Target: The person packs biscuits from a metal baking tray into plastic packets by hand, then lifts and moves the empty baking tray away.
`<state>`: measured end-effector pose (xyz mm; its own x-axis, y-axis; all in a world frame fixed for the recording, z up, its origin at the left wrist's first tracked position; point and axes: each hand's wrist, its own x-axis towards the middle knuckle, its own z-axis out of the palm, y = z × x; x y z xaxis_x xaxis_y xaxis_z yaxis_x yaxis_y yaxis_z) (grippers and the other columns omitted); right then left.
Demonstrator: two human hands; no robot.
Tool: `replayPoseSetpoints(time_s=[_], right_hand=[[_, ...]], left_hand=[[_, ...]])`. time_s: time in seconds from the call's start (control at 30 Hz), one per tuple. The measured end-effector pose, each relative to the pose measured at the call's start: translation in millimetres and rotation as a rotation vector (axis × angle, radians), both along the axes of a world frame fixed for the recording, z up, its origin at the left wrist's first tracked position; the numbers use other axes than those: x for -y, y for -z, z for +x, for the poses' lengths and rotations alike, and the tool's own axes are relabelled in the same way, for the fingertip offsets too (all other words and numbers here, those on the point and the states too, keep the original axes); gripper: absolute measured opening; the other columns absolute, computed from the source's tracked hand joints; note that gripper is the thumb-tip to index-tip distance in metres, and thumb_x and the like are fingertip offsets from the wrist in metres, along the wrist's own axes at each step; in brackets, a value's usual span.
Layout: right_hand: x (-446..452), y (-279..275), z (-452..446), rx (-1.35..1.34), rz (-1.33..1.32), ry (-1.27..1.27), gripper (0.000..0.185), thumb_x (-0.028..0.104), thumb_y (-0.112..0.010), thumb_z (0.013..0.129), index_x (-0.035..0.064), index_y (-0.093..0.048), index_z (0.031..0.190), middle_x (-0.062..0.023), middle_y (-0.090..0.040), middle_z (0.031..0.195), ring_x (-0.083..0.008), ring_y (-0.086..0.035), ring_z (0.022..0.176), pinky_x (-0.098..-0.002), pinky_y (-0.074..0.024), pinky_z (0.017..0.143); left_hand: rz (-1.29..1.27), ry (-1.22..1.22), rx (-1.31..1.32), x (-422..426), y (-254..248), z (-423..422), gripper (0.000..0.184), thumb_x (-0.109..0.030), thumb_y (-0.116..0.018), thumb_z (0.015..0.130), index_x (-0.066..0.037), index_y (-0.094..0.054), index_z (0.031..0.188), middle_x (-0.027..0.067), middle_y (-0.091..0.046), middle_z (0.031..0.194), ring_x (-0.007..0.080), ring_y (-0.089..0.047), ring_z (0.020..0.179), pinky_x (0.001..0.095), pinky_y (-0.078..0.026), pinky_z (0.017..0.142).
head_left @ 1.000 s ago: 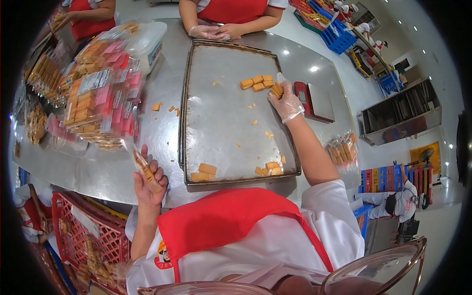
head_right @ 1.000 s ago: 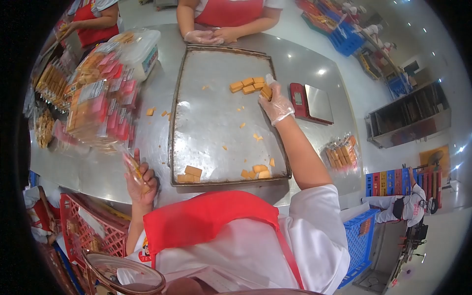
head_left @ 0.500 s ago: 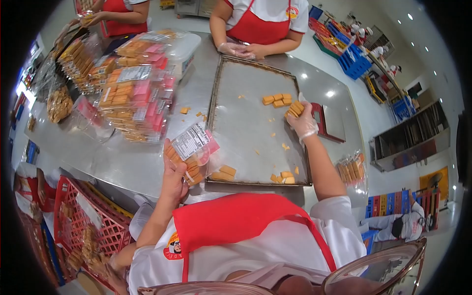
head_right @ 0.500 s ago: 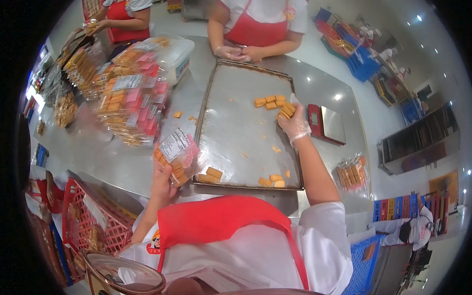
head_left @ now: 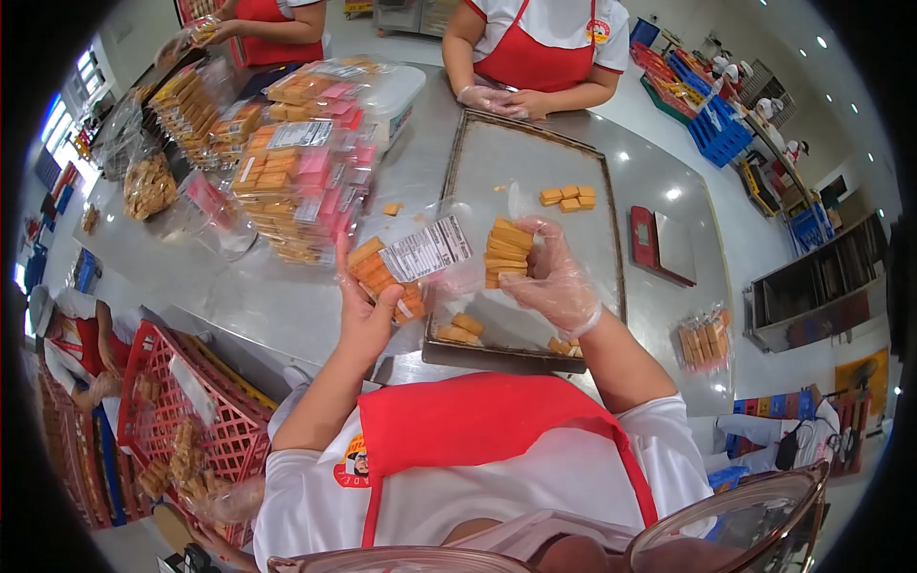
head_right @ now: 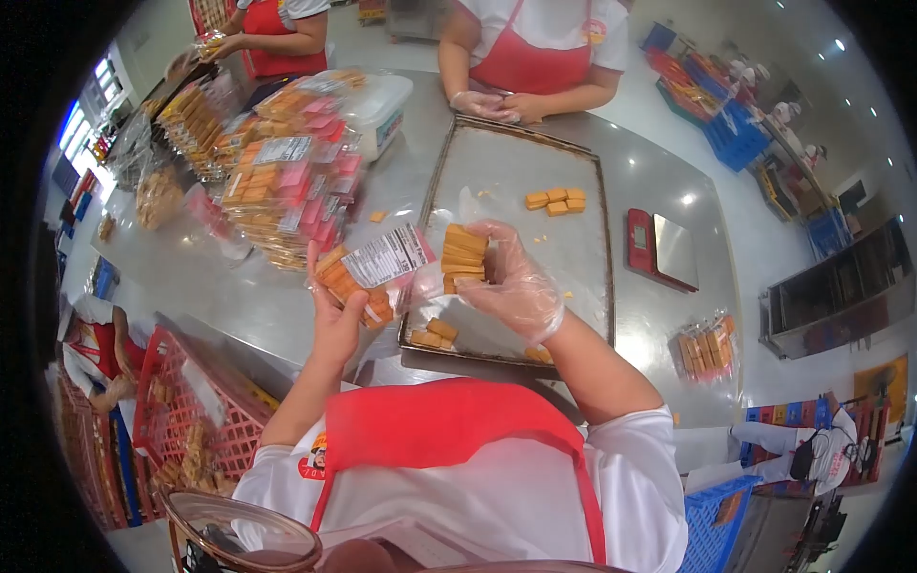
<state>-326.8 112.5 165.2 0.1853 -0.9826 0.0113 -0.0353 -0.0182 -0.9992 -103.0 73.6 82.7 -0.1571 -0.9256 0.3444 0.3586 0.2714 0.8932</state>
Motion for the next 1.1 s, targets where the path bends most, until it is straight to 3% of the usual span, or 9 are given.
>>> replayPoseSetpoints(time_s=[0.2,0.3,0.4,0.5,0.6,0.73,0.8,0.93,1.1], right_hand=[[-5,-16,-5,0.107,0.299,-0.090,0.063,0.004,-0.059,0.073,0.0164,-0.022,0.123,-0.0097,-0.051,0.091,-0.0099,-0.049,0.066,-0.0220,-0.0392,0.052],[-7,-15,-1,0.085,0.240,-0.092,0.059,0.005,-0.059,0.074,0.0138,-0.025,0.122,-0.0082,-0.052,0.089,-0.0121,-0.051,0.073,-0.0244,-0.0423,0.060],[-5,9,4,0.096,-0.061,-0.116,0.055,0.006,-0.058,0.075,0.0102,-0.030,0.122,-0.0076,-0.054,0.090,-0.0141,-0.051,0.083,-0.0262,-0.0423,0.072],[-7,1,-1,-0.172,0.123,-0.278,0.050,0.006,-0.058,0.075,0.0064,-0.036,0.120,-0.0075,-0.054,0.096,-0.0147,-0.049,0.093,-0.0268,-0.0386,0.082],[-1,0,-5,-0.120,0.076,-0.285,0.045,0.007,-0.058,0.075,0.0060,-0.042,0.117,-0.0081,-0.055,0.098,-0.0136,-0.051,0.089,-0.0270,-0.0406,0.079],[-2,-15,-4,-0.489,-0.115,-0.247,0.034,0.008,-0.057,0.075,0.0085,-0.050,0.109,-0.0087,-0.059,0.093,-0.0182,-0.056,0.082,-0.0286,-0.0435,0.075],[-4,-26,-3,-0.760,-0.233,-0.326,0.028,0.009,-0.056,0.076,0.0095,-0.054,0.104,-0.0098,-0.060,0.091,-0.0209,-0.058,0.079,-0.0292,-0.0445,0.071],[-1,-43,4,-0.797,-0.317,-0.345,0.023,0.008,-0.055,0.075,0.0091,-0.056,0.098,-0.0111,-0.059,0.088,-0.0243,-0.057,0.078,-0.0302,-0.0440,0.069],[7,-48,6,-0.798,-0.332,-0.421,0.028,0.007,-0.054,0.074,0.0158,-0.054,0.101,-0.0085,-0.058,0.088,-0.0258,-0.055,0.076,-0.0331,-0.0446,0.068]], left_hand=[[0.200,0.394,-0.310,1,6,7,0.089,-0.018,-0.064,0.074,-0.014,0.001,0.134,0.0082,-0.035,0.123,0.0194,-0.038,0.113,0.0342,-0.031,0.094],[0.260,0.455,-0.394,-1,-1,5,0.090,-0.019,-0.066,0.073,-0.014,0.000,0.135,0.0071,-0.035,0.123,0.0194,-0.037,0.113,0.0345,-0.031,0.095],[0.229,0.236,-0.311,1,0,1,0.090,-0.018,-0.066,0.072,-0.014,-0.001,0.134,0.0070,-0.035,0.123,0.0190,-0.038,0.112,0.0345,-0.031,0.095],[0.117,0.202,-0.224,2,13,4,0.083,-0.013,-0.065,0.073,-0.011,-0.009,0.134,0.0070,-0.037,0.122,0.0180,-0.038,0.112,0.0337,-0.033,0.093],[0.084,0.322,0.022,1,27,10,0.070,-0.008,-0.064,0.073,-0.006,-0.022,0.129,0.0077,-0.044,0.114,0.0160,-0.046,0.103,0.0307,-0.041,0.084],[0.241,0.323,0.105,2,23,9,0.047,-0.001,-0.063,0.071,-0.003,-0.041,0.112,0.0057,-0.057,0.092,0.0125,-0.056,0.080,0.0260,-0.046,0.069],[0.152,0.274,0.048,8,26,9,0.042,0.000,-0.064,0.069,-0.003,-0.044,0.107,0.0053,-0.058,0.090,0.0127,-0.057,0.081,0.0257,-0.047,0.069],[0.126,0.369,-0.208,6,15,6,0.036,0.001,-0.066,0.066,-0.002,-0.050,0.098,0.0045,-0.058,0.088,0.0121,-0.057,0.082,0.0247,-0.047,0.070],[-0.008,0.110,0.153,6,-3,-5,0.035,-0.002,-0.069,0.064,-0.002,-0.052,0.094,0.0055,-0.057,0.093,0.0120,-0.056,0.083,0.0260,-0.046,0.072]])
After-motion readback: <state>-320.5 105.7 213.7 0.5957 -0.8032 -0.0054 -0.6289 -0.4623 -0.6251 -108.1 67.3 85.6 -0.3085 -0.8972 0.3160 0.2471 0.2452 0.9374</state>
